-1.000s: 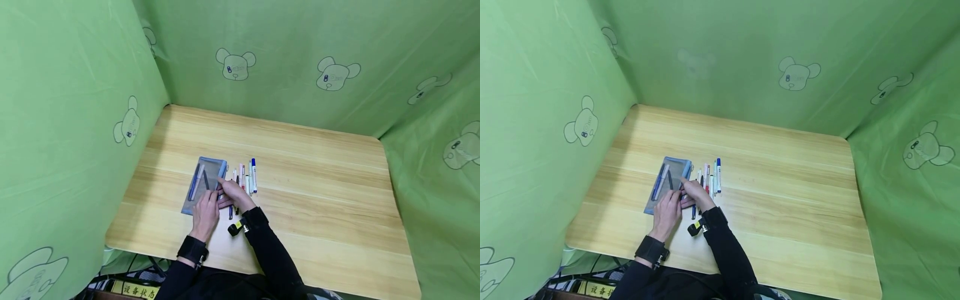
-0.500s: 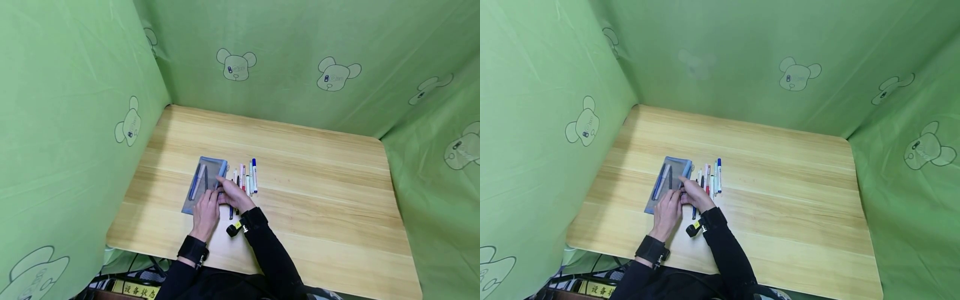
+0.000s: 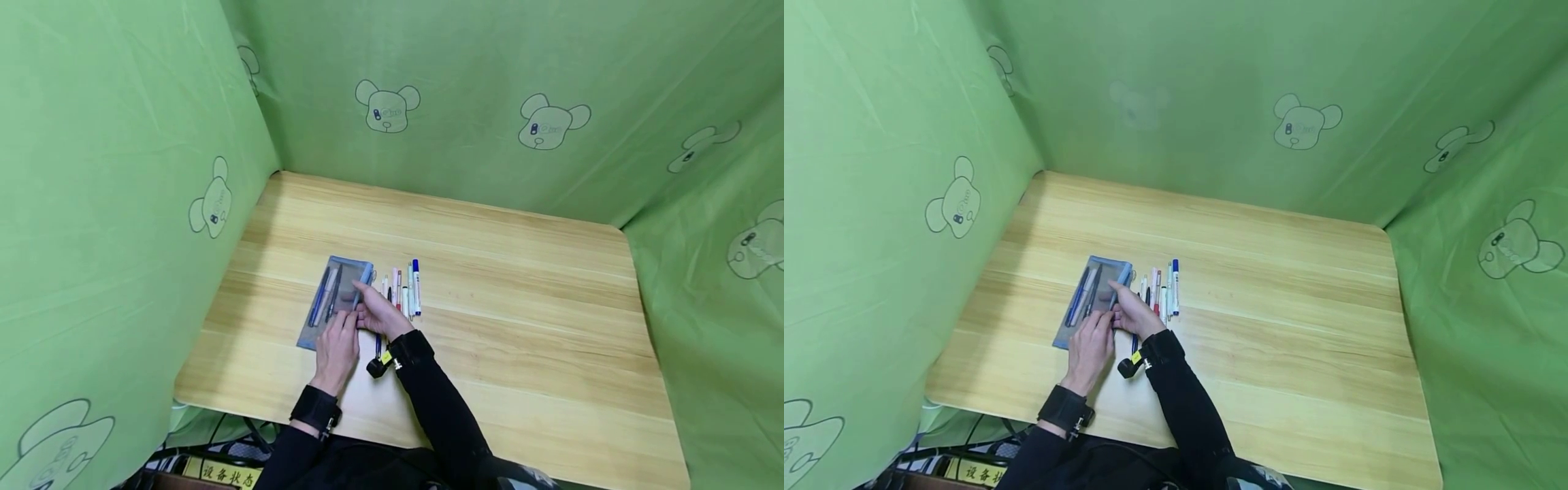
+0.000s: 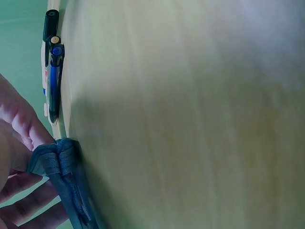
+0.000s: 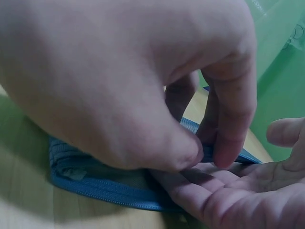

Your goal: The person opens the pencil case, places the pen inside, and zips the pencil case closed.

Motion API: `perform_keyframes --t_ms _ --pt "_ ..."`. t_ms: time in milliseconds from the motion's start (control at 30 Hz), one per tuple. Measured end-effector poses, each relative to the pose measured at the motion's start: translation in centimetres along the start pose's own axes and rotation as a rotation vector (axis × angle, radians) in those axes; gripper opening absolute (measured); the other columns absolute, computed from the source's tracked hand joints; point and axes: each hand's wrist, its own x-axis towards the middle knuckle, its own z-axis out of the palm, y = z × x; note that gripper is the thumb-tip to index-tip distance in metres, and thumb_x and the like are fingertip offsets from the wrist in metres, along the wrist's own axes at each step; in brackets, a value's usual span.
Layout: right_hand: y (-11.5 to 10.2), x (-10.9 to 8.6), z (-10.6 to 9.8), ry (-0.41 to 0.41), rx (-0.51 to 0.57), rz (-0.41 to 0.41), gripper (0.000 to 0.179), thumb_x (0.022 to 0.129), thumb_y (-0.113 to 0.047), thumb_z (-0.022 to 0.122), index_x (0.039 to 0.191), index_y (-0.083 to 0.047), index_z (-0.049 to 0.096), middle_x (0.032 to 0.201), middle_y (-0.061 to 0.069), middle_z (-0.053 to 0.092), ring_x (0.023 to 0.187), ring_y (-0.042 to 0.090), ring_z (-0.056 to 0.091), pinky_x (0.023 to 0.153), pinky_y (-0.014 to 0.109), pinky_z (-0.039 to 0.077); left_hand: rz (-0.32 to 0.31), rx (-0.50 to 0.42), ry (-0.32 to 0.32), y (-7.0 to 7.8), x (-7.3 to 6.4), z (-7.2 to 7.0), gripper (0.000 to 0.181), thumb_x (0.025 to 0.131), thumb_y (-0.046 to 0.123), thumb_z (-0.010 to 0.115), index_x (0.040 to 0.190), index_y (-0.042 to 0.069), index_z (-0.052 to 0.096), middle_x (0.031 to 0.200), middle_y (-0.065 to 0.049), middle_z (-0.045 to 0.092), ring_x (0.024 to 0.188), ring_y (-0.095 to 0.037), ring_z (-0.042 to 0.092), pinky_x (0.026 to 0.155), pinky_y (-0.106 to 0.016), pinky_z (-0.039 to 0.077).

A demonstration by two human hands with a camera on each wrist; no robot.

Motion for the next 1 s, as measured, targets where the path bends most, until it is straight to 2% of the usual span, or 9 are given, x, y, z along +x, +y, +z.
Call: perform_keyframes --t_ms 133,233,333,433,567,733,1000 --pt "-0.1 0.4 -0.2 -0.011 0.008 0.013 0.066 0.105 -0.054 0.035 0.145 -0.001 0.043 0.143 0.031 0.054 0.109 0.03 0.071 0.081 0.03 0.061 0.005 -0.003 0.0 0.0 0.0 0.0 0.022 0.087 0.001 0.069 0.108 0.002 0.071 0.094 -0.009 0.068 0.077 -0.027 0.065 0.054 -0.038 0.058" --pt "-0.1 0.6 -0.3 -0.018 0.026 0.021 0.072 0.105 -0.055 0.035 0.141 0.005 0.047 0.14 0.03 0.057 0.106 0.03 0.071 0.082 0.031 0.062 0.004 -0.007 -0.003 0.0 0.0 0.0 0.021 0.087 0.001 0.069 0.108 0.002 0.071 0.094 -0.009 0.068 0.076 -0.027 0.066 0.055 -0.038 0.058" --pt "-0.1 0.9 -0.3 -0.047 0.068 0.021 0.074 0.105 -0.056 0.035 0.143 0.007 0.044 0.138 0.029 0.058 0.104 0.029 0.071 0.085 0.033 0.062 0.01 -0.006 0.005 -0.1 0.0 0.1 0.02 0.088 0.002 0.068 0.108 0.003 0.071 0.094 -0.009 0.068 0.076 -0.027 0.065 0.056 -0.039 0.058" --pt "-0.2 1.1 -0.3 -0.065 0.106 0.029 0.078 0.104 -0.057 0.035 0.145 0.009 0.043 0.141 0.033 0.055 0.116 0.04 0.068 0.09 0.035 0.061 0.016 -0.002 0.018 0.0 0.0 0.2 0.021 0.087 0.001 0.069 0.108 0.003 0.072 0.094 -0.009 0.068 0.075 -0.027 0.065 0.056 -0.039 0.058" --pt "-0.2 1.1 -0.4 -0.068 0.141 0.049 0.08 0.103 -0.058 0.037 0.142 0.011 0.045 0.144 0.037 0.049 0.126 0.045 0.062 0.09 0.035 0.061 0.016 0.006 0.022 0.1 0.1 0.1 0.022 0.086 0.002 0.071 0.108 0.003 0.072 0.094 -0.009 0.068 0.074 -0.026 0.064 0.056 -0.038 0.057" --pt "-0.1 1.0 -0.4 -0.072 0.139 0.033 0.075 0.104 -0.055 0.039 0.141 0.01 0.047 0.144 0.036 0.05 0.105 0.035 0.072 0.083 0.033 0.063 0.018 0.008 0.025 0.1 0.1 0.0 0.021 0.086 0.002 0.071 0.108 0.004 0.072 0.095 -0.008 0.068 0.075 -0.025 0.065 0.055 -0.038 0.058" --pt "-0.1 0.8 -0.2 -0.059 0.087 0.013 0.072 0.105 -0.052 0.041 0.14 0.01 0.048 0.138 0.034 0.055 0.094 0.029 0.076 0.081 0.032 0.065 0.01 -0.007 0.018 0.2 0.1 0.1 0.024 0.085 0.001 0.073 0.109 0.005 0.071 0.098 -0.008 0.069 0.075 -0.025 0.065 0.056 -0.037 0.057"
